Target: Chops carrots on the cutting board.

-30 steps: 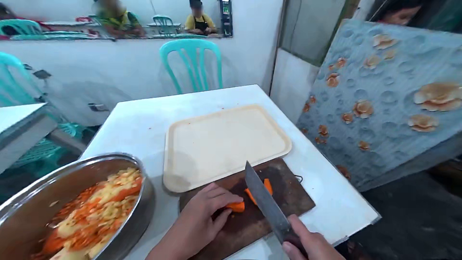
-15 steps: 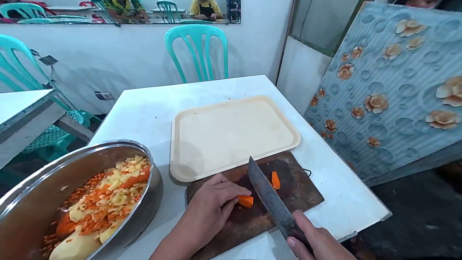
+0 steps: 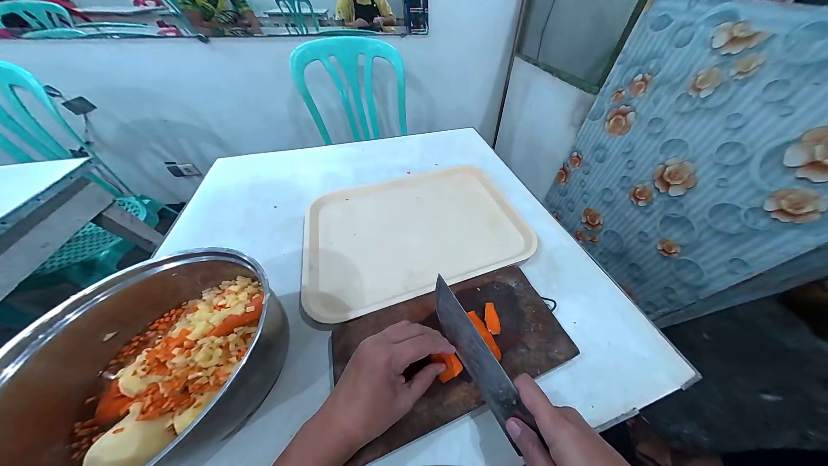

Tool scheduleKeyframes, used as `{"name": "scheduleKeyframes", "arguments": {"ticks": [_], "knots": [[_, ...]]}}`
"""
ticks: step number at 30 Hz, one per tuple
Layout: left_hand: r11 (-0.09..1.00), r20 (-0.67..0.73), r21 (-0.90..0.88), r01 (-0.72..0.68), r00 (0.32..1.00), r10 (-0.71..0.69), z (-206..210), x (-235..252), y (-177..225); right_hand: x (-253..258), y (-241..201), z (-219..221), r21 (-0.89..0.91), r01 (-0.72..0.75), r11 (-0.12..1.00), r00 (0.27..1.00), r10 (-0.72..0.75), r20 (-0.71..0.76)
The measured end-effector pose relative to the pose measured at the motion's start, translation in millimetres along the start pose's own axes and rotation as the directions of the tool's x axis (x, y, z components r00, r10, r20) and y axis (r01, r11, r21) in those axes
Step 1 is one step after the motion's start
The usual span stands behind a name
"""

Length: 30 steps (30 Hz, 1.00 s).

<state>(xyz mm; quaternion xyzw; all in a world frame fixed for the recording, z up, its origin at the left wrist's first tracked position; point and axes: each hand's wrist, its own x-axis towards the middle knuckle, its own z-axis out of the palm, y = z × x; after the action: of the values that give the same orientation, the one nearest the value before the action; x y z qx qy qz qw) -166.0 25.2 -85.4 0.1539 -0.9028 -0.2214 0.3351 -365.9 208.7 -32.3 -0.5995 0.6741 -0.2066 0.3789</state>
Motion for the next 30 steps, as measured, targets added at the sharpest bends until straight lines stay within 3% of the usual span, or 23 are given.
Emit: {"name": "scheduleKeyframes", "arguments": {"ticks": [8,23,30], "knots": [[0.994,0.083,0.054,-0.094,0.993,0.089,-4.0,0.4,-5.6,4.7,1.1,1.9,0.092,-0.01,0.996,0.999,0.013,-0.032],[0.982,0.032,0.064,-0.18,0.983,0.179,0.0,0.9,-12.9,12.0,-2.8,1.1,0.097,0.021,0.995,1.0,-0.021,0.003],[0.99,0.088,0.069,-0.123,0.989,0.117,-0.6,3.1,-8.1,10.7,4.6,-6.4,0.146,0.035,0.989,0.999,-0.028,-0.046]]}}
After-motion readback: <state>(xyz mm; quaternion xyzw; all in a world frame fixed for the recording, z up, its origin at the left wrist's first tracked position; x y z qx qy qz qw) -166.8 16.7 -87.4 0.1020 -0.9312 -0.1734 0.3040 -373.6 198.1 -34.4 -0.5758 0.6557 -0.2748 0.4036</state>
